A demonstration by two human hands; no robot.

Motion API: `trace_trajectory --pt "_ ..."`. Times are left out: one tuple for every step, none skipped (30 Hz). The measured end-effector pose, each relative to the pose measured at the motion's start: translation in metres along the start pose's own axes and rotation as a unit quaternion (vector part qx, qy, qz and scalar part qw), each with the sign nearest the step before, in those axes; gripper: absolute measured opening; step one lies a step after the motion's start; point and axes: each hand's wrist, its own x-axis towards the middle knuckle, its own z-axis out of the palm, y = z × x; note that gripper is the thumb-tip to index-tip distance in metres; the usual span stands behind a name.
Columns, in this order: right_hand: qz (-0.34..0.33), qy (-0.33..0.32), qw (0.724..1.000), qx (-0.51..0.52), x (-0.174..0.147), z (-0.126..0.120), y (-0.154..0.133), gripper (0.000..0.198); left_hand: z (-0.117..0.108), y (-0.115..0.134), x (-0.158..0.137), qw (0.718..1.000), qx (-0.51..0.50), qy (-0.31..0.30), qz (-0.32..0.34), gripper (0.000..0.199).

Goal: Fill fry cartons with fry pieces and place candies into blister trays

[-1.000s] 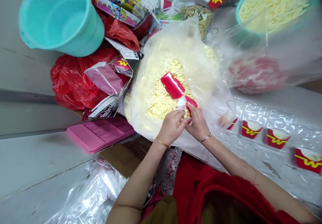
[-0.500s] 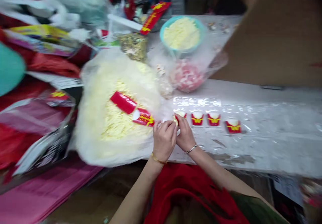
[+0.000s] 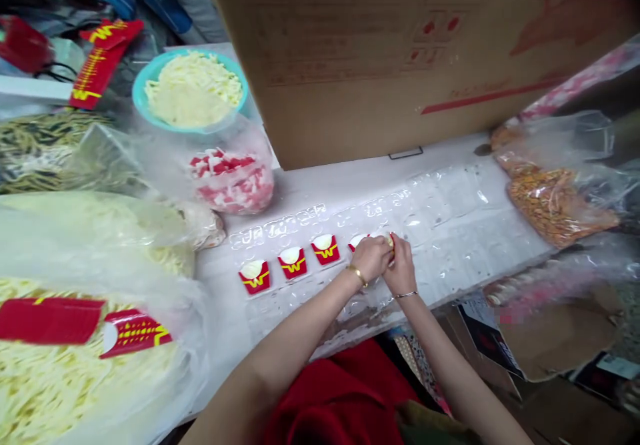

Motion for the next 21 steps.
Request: trace_trajectory --pt "0.01 -0.003 1.0 -0.021 0.007 -0.004 0.017 0.063 0.011 -0.003 0.02 1.0 -0.003 -0.008 0.002 0.022" --pt "0.018 -0.008 0.999 -0.045 0.012 -0.006 0.033 0.064 0.02 -0.006 0.037 1.0 0.0 -0.019 0.003 0.022" --pt "0.023 -0.015 0.997 -0.071 0.016 -0.007 0.046 0.064 0.03 -0.01 0.051 0.999 0.005 -0.032 0.006 0.022" --pt "0.023 -0.024 0.995 -0.097 0.02 -0.006 0.058 0.063 0.038 -0.015 0.063 0.999 0.012 -0.045 0.01 0.022" --pt "0.022 -0.033 0.992 -0.119 0.022 -0.005 0.067 0.061 0.045 -0.019 0.072 0.998 0.018 -0.059 0.016 0.021" --pt "0.02 -0.042 0.99 -0.135 0.024 -0.003 0.075 0.058 0.051 -0.024 0.079 0.997 0.022 -0.073 0.02 0.02" --pt "0.019 -0.049 0.988 -0.145 0.025 -0.001 0.082 0.056 0.055 -0.028 0.084 0.996 0.028 -0.086 0.024 0.019" --pt "0.018 -0.056 0.987 -0.151 0.026 0.002 0.087 0.053 0.059 -0.031 0.088 0.995 0.035 -0.095 0.025 0.019" --pt "0.016 -0.064 0.986 -0.154 0.026 0.005 0.092 0.051 0.061 -0.033 0.09 0.993 0.044 -0.103 0.025 0.018" --pt "0.013 -0.073 0.985 -0.157 0.027 0.007 0.095 0.05 0.062 -0.034 0.091 0.992 0.056 -0.112 0.026 0.018" --pt "0.01 -0.081 0.984 -0.161 0.027 0.009 0.098 0.05 0.062 -0.033 0.089 0.991 0.067 -0.115 0.025 0.018" --pt "0.006 -0.089 0.982 -0.166 0.027 0.011 0.1 0.049 0.06 -0.032 0.086 0.991 0.076 -0.11 0.023 0.019" --pt "0.004 -0.096 0.98 -0.175 0.027 0.012 0.101 0.049 0.058 -0.03 0.08 0.992 0.082 -0.095 0.018 0.019" --pt "0.003 -0.102 0.978 -0.184 0.028 0.013 0.102 0.049 0.055 -0.027 0.072 0.993 0.086 -0.074 0.013 0.021" --pt "0.003 -0.107 0.975 -0.195 0.028 0.013 0.102 0.049 0.052 -0.025 0.061 0.995 0.09 -0.05 0.009 0.024" --pt "0.003 -0.111 0.972 -0.205 0.029 0.013 0.102 0.048 0.049 -0.024 0.047 0.995 0.097 -0.03 0.003 0.028" --pt "0.003 -0.115 0.97 -0.213 0.03 0.013 0.101 0.049 0.047 -0.023 0.032 0.994 0.108 -0.018 -0.001 0.033" --pt "0.001 -0.12 0.968 -0.218 0.031 0.012 0.1 0.049 0.046 -0.023 0.016 0.992 0.124 -0.018 -0.005 0.037" --pt "0.0 -0.123 0.967 -0.221 0.031 0.012 0.1 0.049 0.046 -0.024 0.001 0.989 0.142 -0.028 -0.007 0.041" --pt "-0.001 -0.125 0.967 -0.223 0.031 0.011 0.099 0.049 0.047 -0.027 -0.013 0.986 0.161 -0.043 -0.009 0.045" --pt "-0.001 -0.126 0.966 -0.225 0.031 0.011 0.099 0.049 0.049 -0.03 -0.024 0.982 0.18 -0.061 -0.01 0.047"
